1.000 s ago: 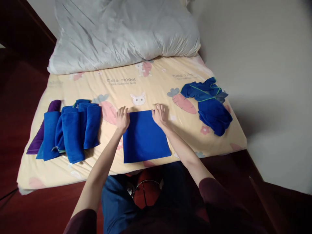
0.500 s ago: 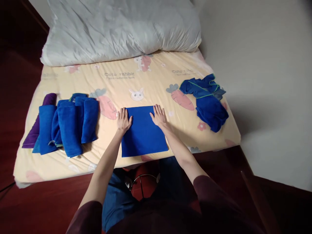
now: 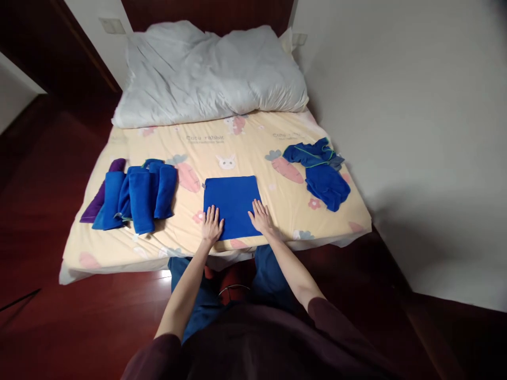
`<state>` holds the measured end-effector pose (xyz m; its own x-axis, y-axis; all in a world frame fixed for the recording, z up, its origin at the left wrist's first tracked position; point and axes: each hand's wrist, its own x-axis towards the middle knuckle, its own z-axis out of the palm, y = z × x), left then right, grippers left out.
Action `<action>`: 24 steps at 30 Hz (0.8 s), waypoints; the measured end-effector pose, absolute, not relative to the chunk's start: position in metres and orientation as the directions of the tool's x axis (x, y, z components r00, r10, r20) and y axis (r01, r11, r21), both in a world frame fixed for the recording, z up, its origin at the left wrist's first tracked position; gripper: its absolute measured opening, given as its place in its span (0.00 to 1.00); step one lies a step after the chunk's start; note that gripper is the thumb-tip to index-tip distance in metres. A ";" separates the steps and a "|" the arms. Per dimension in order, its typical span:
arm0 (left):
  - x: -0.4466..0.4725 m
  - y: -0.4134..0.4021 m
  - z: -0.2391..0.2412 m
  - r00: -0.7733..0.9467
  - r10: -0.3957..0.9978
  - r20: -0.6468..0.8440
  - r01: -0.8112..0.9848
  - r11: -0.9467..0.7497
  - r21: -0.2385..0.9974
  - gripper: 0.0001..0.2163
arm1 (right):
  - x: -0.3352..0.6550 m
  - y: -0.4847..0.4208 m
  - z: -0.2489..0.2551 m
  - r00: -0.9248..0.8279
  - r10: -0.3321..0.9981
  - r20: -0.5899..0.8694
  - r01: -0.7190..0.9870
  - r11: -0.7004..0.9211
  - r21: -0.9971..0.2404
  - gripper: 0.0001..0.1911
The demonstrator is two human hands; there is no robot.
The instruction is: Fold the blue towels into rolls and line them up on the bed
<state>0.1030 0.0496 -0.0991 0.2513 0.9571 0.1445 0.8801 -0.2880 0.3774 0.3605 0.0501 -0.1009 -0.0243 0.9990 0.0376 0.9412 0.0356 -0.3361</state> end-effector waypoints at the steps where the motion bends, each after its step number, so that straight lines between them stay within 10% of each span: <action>1: 0.104 0.041 -0.098 0.250 0.956 0.151 0.884 -0.289 0.367 0.30 | 0.357 0.045 -0.099 -0.006 0.999 0.047 0.943 0.022 -0.333 0.34; 7: 0.099 -0.029 -0.103 0.349 0.918 0.189 0.847 -0.395 0.354 0.30 | 0.333 -0.025 -0.104 -0.179 0.975 0.129 0.916 0.213 -0.340 0.34; 24: 0.013 -0.081 -0.103 -0.050 0.997 0.061 0.713 -0.007 0.701 0.21 | 0.396 -0.090 -0.117 0.423 0.903 0.083 0.614 -0.218 -0.759 0.21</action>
<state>0.0127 -0.0810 -0.1032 -0.0501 0.9969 0.0610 0.7128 -0.0071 0.7013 0.3959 -0.0904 -0.1171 0.4226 0.9025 0.0827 0.6138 -0.2179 -0.7588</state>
